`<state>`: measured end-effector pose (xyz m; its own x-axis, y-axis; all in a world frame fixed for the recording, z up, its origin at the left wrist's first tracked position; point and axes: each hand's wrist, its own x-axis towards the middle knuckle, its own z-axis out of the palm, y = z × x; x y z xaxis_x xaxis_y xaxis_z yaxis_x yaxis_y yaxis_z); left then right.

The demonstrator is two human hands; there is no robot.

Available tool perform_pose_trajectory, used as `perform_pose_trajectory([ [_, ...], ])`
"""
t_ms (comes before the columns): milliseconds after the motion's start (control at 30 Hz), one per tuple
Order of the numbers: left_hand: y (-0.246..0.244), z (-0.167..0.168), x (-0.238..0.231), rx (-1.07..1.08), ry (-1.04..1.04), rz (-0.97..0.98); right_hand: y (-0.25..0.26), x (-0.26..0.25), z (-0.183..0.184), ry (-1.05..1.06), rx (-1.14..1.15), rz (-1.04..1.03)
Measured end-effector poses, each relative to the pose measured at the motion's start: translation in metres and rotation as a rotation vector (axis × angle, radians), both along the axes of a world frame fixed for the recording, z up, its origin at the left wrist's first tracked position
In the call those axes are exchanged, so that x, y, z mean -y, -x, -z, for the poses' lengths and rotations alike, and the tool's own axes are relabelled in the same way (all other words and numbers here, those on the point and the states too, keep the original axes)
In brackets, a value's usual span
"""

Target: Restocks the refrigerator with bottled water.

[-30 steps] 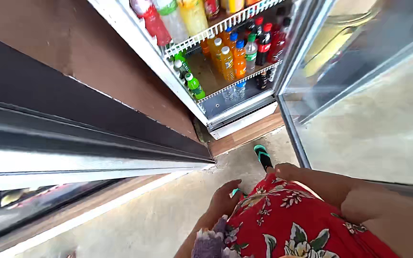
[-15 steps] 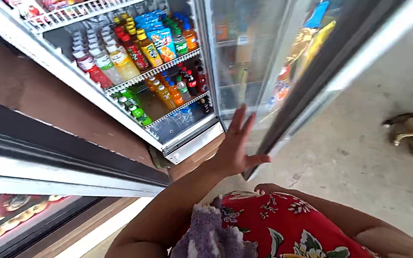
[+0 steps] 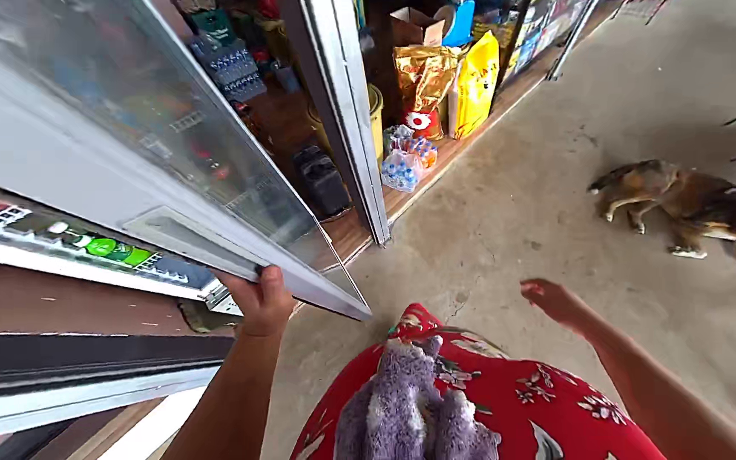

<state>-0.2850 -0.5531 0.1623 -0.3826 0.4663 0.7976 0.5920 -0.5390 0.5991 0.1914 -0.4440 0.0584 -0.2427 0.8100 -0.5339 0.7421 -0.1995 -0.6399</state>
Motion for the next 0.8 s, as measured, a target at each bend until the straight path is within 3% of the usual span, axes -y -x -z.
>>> perform_pose_trajectory([
  [133, -0.029, 0.003, -0.037, 0.017, 0.017, 0.04, 0.039, -0.081, -0.035, -0.115, -0.083, -0.145],
  [300, -0.062, 0.009, -0.1, -0.093, 0.033, 0.016, 0.041, -0.184, -0.006, -0.116, 0.042, -0.329],
  [467, -0.093, 0.005, -0.168, -0.174, 0.027, -0.025, -0.053, -0.242, 0.058, 0.088, 0.369, -0.356],
  [600, -0.11, -0.001, -0.218, -0.182, 0.032, -0.002, -0.146, -0.235, 0.109, 0.17, 0.388, -0.311],
  [633, -0.113, -0.002, -0.228, -0.189, 0.036, -0.005, -0.156, -0.232, 0.098, 0.217, 0.407, -0.336],
  [733, -0.126, 0.0, -0.254, -0.204, 0.055, -0.12, -0.124, -0.261, -0.003, 0.608, 0.55, -0.423],
  [800, -0.134, 0.0, -0.27, -0.238, 0.095, -0.254, -0.134, -0.312, 0.001, 0.675, 0.576, -0.489],
])
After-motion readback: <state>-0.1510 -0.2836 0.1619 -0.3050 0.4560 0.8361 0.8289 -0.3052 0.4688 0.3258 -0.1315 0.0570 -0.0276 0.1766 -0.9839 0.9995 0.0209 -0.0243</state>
